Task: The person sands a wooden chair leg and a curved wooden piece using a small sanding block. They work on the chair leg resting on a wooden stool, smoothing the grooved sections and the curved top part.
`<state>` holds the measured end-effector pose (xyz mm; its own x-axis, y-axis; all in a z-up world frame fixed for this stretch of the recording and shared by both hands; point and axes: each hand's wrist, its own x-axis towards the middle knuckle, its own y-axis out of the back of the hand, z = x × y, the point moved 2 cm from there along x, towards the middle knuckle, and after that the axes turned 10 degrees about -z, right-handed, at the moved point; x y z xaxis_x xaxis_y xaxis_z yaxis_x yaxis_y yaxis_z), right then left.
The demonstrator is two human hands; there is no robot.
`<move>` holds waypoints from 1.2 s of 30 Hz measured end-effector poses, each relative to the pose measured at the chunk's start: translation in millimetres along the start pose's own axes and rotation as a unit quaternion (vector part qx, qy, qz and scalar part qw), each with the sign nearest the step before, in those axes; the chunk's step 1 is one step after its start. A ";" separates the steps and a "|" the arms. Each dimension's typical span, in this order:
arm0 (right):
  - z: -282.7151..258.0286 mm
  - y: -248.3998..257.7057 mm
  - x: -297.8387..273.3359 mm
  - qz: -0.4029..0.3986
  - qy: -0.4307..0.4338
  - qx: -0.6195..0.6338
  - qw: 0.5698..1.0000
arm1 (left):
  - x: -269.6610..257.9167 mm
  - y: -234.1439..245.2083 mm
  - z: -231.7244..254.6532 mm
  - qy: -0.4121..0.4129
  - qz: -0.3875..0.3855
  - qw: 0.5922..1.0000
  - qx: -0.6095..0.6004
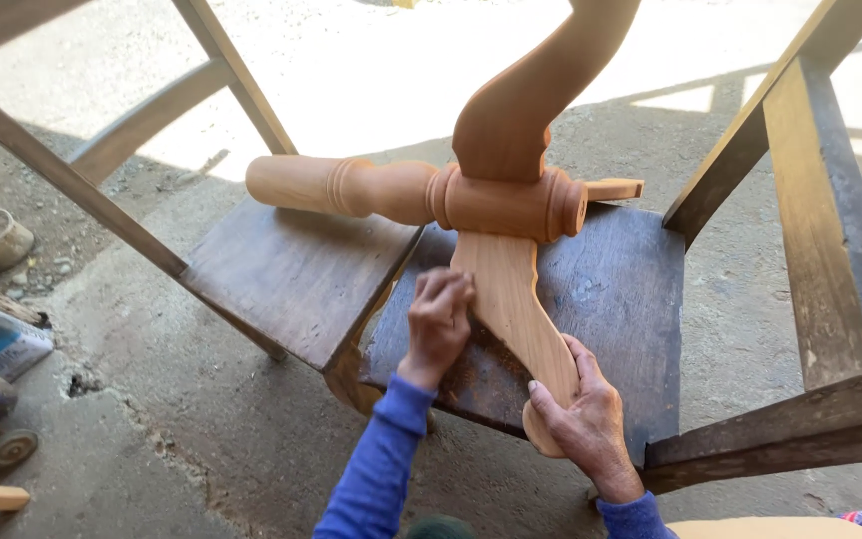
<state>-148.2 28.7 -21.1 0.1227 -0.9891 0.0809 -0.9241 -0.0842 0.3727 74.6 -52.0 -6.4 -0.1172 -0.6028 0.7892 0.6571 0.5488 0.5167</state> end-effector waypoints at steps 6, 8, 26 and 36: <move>-0.8 -2.8 -0.4 -0.003 -0.021 0.000 1.000 | 39.2 -17.0 -21.7 0.102 -0.016 0.995 0.005; 0.4 -2.9 -0.4 0.001 -0.006 0.001 1.000 | 14.1 -9.8 -1.3 0.054 -0.012 0.998 0.016; 0.1 -5.2 2.8 0.007 0.004 -0.002 1.000 | 20.6 -11.5 11.9 0.035 0.011 0.998 0.049; -0.3 -2.4 3.2 0.000 -0.008 0.003 1.000 | -0.4 -2.4 23.6 -0.001 0.038 0.999 0.017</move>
<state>-145.5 25.8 -21.4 0.1162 -0.9910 0.0657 -0.9266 -0.0844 0.3664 55.6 -39.4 -0.1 -0.0689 -0.5576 0.8272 0.6383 0.6127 0.4661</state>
